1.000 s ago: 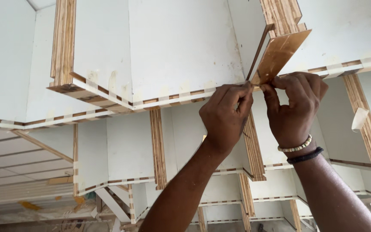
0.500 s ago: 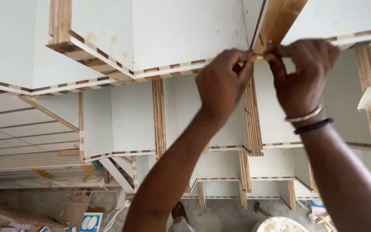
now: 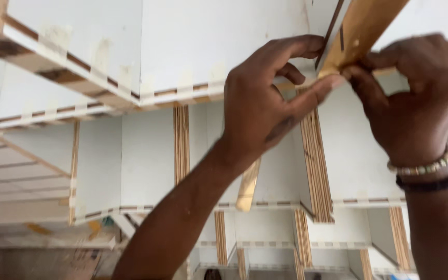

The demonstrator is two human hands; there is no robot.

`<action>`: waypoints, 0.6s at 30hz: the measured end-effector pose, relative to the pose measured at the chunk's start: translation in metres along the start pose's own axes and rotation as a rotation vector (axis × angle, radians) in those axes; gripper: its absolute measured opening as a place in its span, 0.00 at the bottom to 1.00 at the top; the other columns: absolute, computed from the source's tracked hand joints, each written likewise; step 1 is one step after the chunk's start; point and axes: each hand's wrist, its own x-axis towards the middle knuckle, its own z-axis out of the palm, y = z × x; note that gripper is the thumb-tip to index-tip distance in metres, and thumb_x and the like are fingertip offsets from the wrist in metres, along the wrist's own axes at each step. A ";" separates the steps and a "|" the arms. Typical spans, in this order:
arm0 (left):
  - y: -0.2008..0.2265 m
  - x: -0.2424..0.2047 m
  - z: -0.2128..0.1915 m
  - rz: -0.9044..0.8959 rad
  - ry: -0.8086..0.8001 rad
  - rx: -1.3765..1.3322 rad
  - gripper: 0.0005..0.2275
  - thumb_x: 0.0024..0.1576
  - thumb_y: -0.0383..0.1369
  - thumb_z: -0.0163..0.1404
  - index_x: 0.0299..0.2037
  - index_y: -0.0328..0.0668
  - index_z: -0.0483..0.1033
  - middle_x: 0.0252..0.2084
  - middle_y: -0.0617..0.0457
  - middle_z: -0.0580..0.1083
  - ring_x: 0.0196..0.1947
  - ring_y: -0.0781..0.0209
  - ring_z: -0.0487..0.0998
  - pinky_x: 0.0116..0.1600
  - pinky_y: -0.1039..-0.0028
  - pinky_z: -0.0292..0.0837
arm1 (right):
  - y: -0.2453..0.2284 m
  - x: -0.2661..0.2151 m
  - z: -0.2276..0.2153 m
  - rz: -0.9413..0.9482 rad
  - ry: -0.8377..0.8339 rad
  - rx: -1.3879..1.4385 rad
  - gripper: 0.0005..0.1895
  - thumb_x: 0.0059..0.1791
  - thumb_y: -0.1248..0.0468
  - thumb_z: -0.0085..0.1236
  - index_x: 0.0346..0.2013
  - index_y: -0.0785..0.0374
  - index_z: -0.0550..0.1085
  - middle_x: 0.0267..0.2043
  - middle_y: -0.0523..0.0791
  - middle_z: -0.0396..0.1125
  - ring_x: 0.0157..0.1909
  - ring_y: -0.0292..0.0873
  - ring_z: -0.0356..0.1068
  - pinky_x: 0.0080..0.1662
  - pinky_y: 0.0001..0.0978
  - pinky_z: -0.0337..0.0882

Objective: The person is assembling a wooden shelving unit. They sand small wooden pieces, apply adhesive to them, and attach them to the edges of the shelves. They also use masking tape to secure the pieces in place while the adhesive sets.

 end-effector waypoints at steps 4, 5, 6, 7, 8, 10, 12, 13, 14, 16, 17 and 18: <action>0.000 0.010 0.005 -0.005 0.189 -0.155 0.20 0.59 0.42 0.65 0.57 0.45 0.74 0.55 0.54 0.78 0.41 0.73 0.84 0.37 0.85 0.80 | -0.016 0.012 -0.003 0.065 -0.018 -0.034 0.09 0.53 0.65 0.72 0.42 0.64 0.79 0.44 0.43 0.75 0.47 0.39 0.72 0.50 0.32 0.63; -0.003 0.017 0.009 0.068 0.230 -0.160 0.21 0.59 0.41 0.65 0.59 0.47 0.74 0.55 0.54 0.78 0.41 0.74 0.84 0.38 0.86 0.80 | -0.020 0.015 -0.004 0.083 -0.019 -0.039 0.09 0.53 0.65 0.74 0.41 0.64 0.79 0.43 0.43 0.75 0.46 0.40 0.72 0.50 0.33 0.63; -0.005 0.023 0.015 0.140 0.265 -0.170 0.21 0.59 0.40 0.65 0.60 0.48 0.73 0.56 0.55 0.77 0.42 0.74 0.83 0.39 0.87 0.80 | -0.024 0.018 -0.006 0.102 -0.018 -0.043 0.10 0.52 0.65 0.75 0.40 0.64 0.79 0.42 0.43 0.75 0.46 0.41 0.72 0.50 0.34 0.64; -0.008 0.030 0.021 0.213 0.297 -0.178 0.21 0.60 0.39 0.65 0.61 0.50 0.72 0.56 0.55 0.76 0.44 0.74 0.83 0.40 0.88 0.81 | -0.028 0.022 -0.006 0.117 -0.011 -0.049 0.11 0.52 0.65 0.77 0.38 0.64 0.78 0.40 0.44 0.75 0.45 0.42 0.72 0.50 0.35 0.64; -0.009 0.035 0.028 0.282 0.323 -0.189 0.21 0.62 0.37 0.65 0.62 0.51 0.71 0.57 0.56 0.75 0.46 0.73 0.82 0.43 0.88 0.82 | -0.032 0.026 -0.007 0.127 -0.007 -0.053 0.12 0.51 0.65 0.77 0.37 0.64 0.78 0.40 0.44 0.75 0.44 0.42 0.72 0.51 0.36 0.65; -0.010 0.039 0.032 0.347 0.346 -0.194 0.19 0.65 0.33 0.64 0.64 0.54 0.70 0.58 0.59 0.73 0.49 0.74 0.81 0.48 0.89 0.82 | -0.038 0.030 -0.009 0.148 -0.008 -0.063 0.13 0.50 0.64 0.78 0.36 0.64 0.77 0.39 0.44 0.74 0.44 0.42 0.72 0.51 0.36 0.65; -0.009 0.034 0.033 0.338 0.349 -0.189 0.18 0.69 0.30 0.62 0.66 0.55 0.70 0.58 0.61 0.72 0.49 0.76 0.79 0.52 0.89 0.82 | -0.042 0.032 -0.010 0.156 -0.011 -0.083 0.13 0.50 0.64 0.78 0.35 0.63 0.77 0.38 0.43 0.74 0.44 0.41 0.72 0.51 0.36 0.66; -0.009 0.033 0.033 0.332 0.351 -0.189 0.18 0.70 0.29 0.62 0.66 0.56 0.70 0.58 0.62 0.72 0.49 0.77 0.79 0.54 0.90 0.82 | -0.043 0.033 -0.010 0.153 -0.010 -0.097 0.13 0.49 0.64 0.78 0.35 0.63 0.77 0.38 0.43 0.74 0.43 0.41 0.72 0.51 0.35 0.65; -0.009 0.032 0.034 0.326 0.351 -0.193 0.18 0.70 0.28 0.61 0.66 0.55 0.70 0.58 0.62 0.72 0.50 0.76 0.79 0.54 0.90 0.82 | -0.043 0.034 -0.011 0.152 -0.011 -0.109 0.13 0.49 0.63 0.78 0.35 0.63 0.77 0.37 0.43 0.74 0.43 0.41 0.72 0.51 0.35 0.65; -0.008 0.031 0.036 0.306 0.353 -0.197 0.17 0.71 0.27 0.61 0.65 0.54 0.71 0.57 0.62 0.71 0.50 0.76 0.79 0.55 0.90 0.82 | -0.043 0.034 -0.011 0.146 -0.016 -0.124 0.13 0.48 0.63 0.78 0.34 0.62 0.77 0.36 0.42 0.74 0.43 0.41 0.72 0.52 0.35 0.65; -0.008 0.030 0.037 0.293 0.354 -0.198 0.16 0.71 0.27 0.61 0.65 0.54 0.71 0.56 0.62 0.71 0.50 0.76 0.79 0.55 0.90 0.82 | -0.043 0.035 -0.012 0.141 -0.017 -0.127 0.13 0.48 0.63 0.78 0.34 0.62 0.77 0.36 0.42 0.74 0.43 0.41 0.72 0.53 0.35 0.65; -0.007 0.030 0.036 0.285 0.353 -0.196 0.16 0.71 0.27 0.61 0.64 0.53 0.71 0.56 0.62 0.71 0.50 0.76 0.79 0.54 0.90 0.83 | -0.042 0.035 -0.011 0.135 -0.016 -0.130 0.13 0.48 0.63 0.78 0.34 0.62 0.77 0.36 0.42 0.74 0.43 0.41 0.72 0.53 0.35 0.64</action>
